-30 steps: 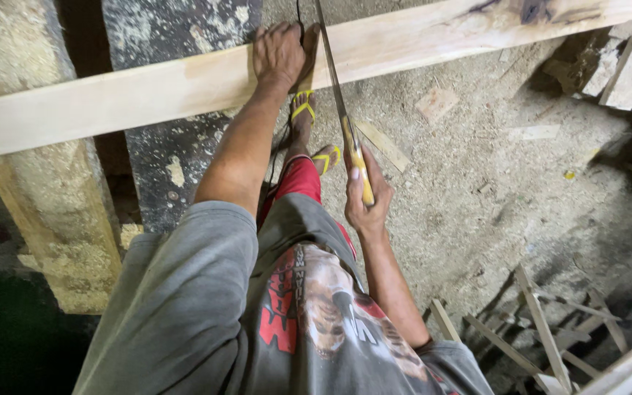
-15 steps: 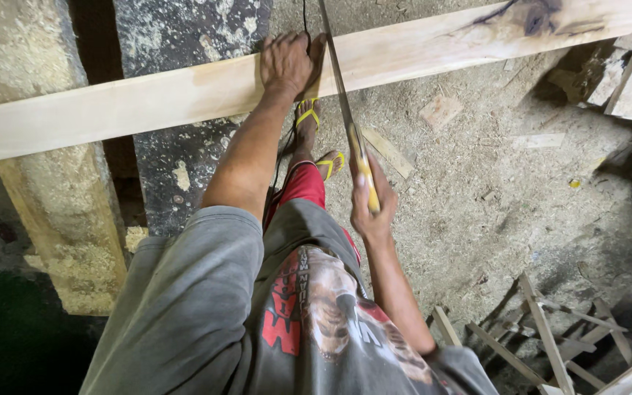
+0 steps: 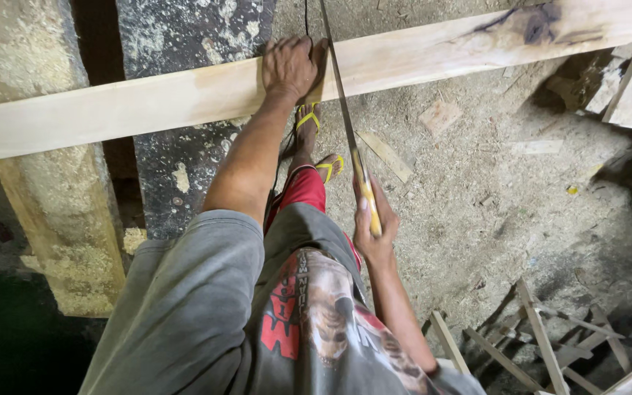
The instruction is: The person picks up a wooden plank from the workshop floor, carries it outside, and lays it across a support. They use a tape measure, try square and pencil to mark a cut line, then saw the plank by hand with a hand saw, steadying it with the other hand and foot.
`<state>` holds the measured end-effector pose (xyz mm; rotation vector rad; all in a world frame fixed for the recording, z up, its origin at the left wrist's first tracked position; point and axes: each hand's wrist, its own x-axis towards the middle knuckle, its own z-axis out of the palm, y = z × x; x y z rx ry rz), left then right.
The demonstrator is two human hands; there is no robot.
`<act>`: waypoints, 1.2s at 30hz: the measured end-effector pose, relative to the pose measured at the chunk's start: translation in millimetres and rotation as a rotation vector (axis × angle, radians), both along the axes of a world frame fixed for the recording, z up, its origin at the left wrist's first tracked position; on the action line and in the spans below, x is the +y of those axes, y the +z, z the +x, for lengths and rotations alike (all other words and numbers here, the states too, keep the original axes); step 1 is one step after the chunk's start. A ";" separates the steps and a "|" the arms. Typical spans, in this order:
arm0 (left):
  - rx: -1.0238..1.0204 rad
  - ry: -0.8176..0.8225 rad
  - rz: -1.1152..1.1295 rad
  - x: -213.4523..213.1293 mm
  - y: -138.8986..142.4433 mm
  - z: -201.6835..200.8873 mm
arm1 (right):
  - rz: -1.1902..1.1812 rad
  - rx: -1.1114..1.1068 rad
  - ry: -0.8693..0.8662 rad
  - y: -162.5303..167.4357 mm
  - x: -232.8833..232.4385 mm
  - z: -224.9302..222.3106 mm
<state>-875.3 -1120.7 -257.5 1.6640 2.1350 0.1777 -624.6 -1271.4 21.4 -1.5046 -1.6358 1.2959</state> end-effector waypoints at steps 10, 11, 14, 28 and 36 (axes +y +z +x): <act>-0.014 0.005 -0.106 -2.0 -21.8 0.6 | 0.030 -0.096 -0.022 -20.5 26.1 -17.3; -0.032 0.009 -0.109 -2.0 -13.8 1.3 | 0.025 -0.099 -0.020 -4.0 8.0 -6.8; -0.033 0.017 -0.090 -0.2 3.1 3.4 | 0.049 -0.016 0.007 12.7 -10.1 8.6; -0.035 0.029 -0.150 -4.3 39.3 8.5 | 0.021 -0.066 -0.023 7.8 -17.6 16.2; 0.164 -0.028 0.221 -6.4 -22.2 -1.0 | 0.116 0.014 -0.038 -86.3 94.3 -60.7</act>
